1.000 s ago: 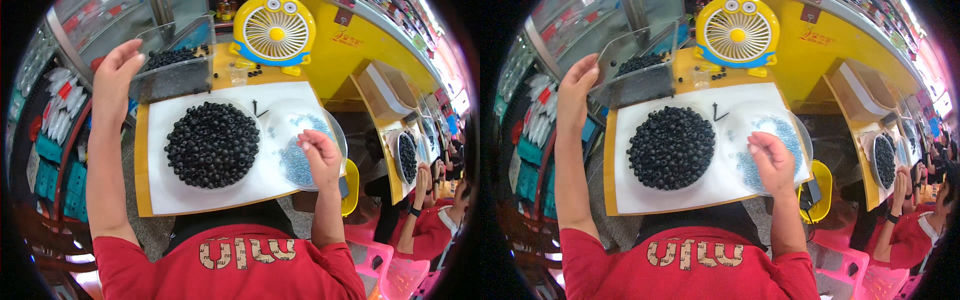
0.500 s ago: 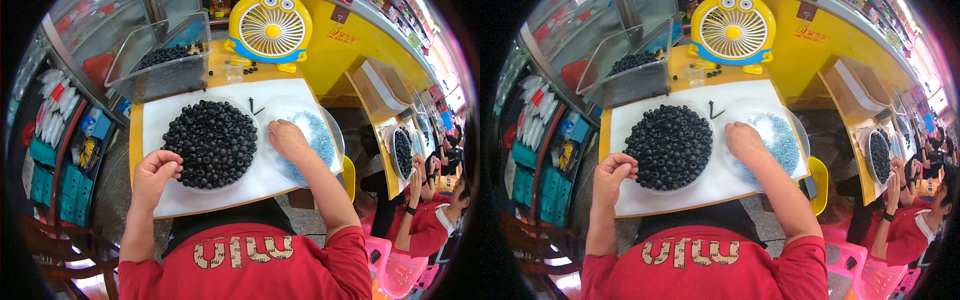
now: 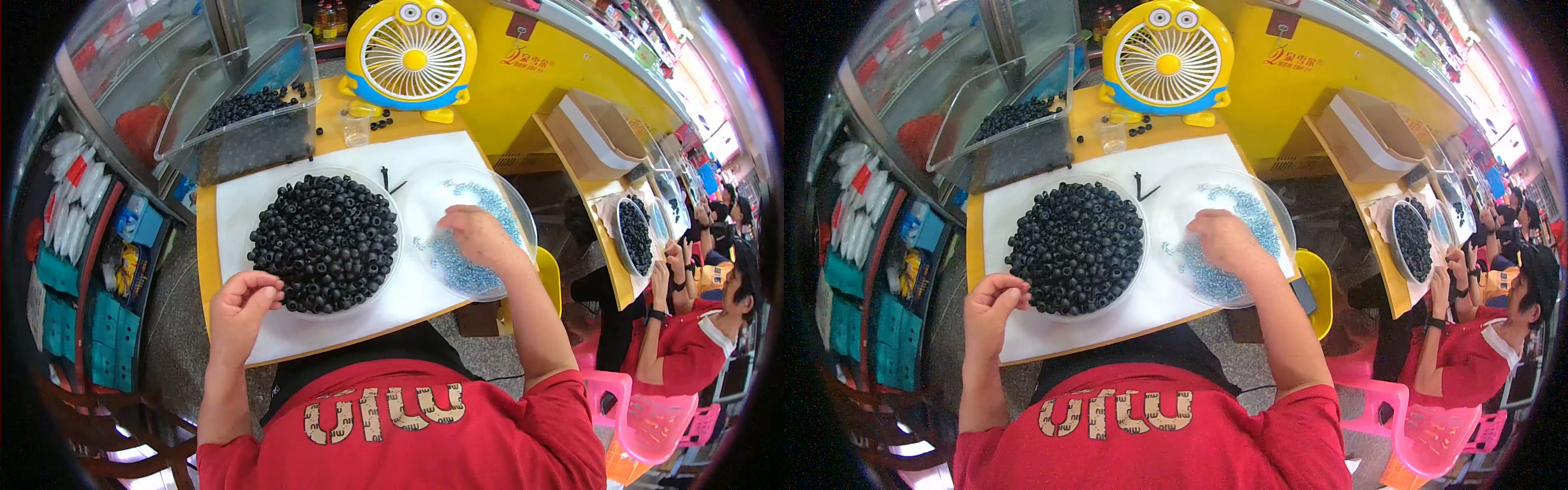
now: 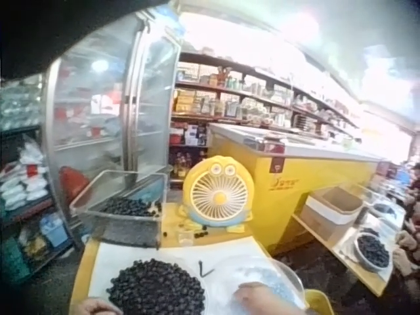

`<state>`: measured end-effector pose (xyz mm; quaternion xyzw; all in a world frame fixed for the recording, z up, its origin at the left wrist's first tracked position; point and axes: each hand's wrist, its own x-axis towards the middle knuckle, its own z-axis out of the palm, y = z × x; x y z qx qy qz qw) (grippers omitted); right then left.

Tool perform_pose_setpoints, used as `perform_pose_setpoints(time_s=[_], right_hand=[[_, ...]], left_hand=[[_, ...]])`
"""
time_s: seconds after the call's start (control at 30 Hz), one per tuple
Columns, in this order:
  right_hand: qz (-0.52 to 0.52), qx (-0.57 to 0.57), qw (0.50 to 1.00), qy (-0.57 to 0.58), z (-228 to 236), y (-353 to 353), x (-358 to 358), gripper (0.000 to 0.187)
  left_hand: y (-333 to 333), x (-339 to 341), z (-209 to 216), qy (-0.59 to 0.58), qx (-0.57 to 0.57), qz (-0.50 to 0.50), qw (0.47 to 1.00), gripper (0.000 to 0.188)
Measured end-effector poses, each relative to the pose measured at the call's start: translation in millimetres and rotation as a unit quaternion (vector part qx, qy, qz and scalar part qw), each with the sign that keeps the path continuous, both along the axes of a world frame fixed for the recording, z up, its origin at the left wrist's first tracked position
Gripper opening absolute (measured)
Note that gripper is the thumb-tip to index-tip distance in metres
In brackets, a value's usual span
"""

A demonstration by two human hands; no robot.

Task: The person assembles components by picking small pins from a dish and inserting them into black plastic pieces by hand.

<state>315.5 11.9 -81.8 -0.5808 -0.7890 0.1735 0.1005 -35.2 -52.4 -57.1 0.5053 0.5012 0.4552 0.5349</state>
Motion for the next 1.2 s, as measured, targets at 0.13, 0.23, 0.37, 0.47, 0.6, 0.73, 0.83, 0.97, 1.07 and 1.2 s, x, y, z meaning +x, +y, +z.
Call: perform_pose_setpoints(time_s=[0.13,0.23,0.37,0.47,0.6,0.73,0.83,0.97,1.07,1.2], right_hand=[[-0.138,0.089,0.986,0.014,-5.6,12.6,28.7,0.033],[-0.148,0.062,0.984,-0.080,-19.2,24.2,37.3,0.038],[-0.028,0.067,0.996,-0.057,-8.0,4.8,16.8,0.024],[-0.069,-0.033,0.995,0.064,12.9,-3.4,20.5,0.022],[-0.106,0.006,0.994,0.023,0.8,10.4,43.5,0.025],[-0.114,0.101,0.988,-0.037,-16.5,36.4,53.7,0.032],[-0.043,0.134,0.987,-0.083,-15.0,40.5,54.2,0.031],[0.037,0.028,0.999,-0.007,-0.6,35.9,50.4,0.022],[0.049,0.014,0.998,0.032,3.0,43.0,44.8,0.021],[0.102,0.032,0.993,0.046,-12.6,47.7,26.6,0.012]], left_hand=[[3.4,-31.5,-15.0,0.053,0.055,0.123,0.989,0.016],[9.3,-62.8,-52.6,0.230,0.096,0.203,0.947,0.024],[-7.6,-71.7,-81.9,0.440,0.106,0.182,0.873,0.037],[-14.0,-70.1,-87.1,0.463,0.138,0.169,0.859,0.036],[-15.0,-67.1,-90.8,0.487,0.123,0.168,0.849,0.034],[-12.1,-58.4,-88.2,0.468,0.113,0.202,0.853,0.032],[-10.1,-60.6,-92.7,0.483,0.109,0.201,0.845,0.030],[-10.3,-64.3,-92.7,0.535,0.124,0.174,0.817,0.028],[-7.1,-66.8,-97.4,0.529,0.108,0.176,0.823,0.027],[-8.5,-66.5,-95.3,0.520,0.082,0.184,0.830,0.027]])
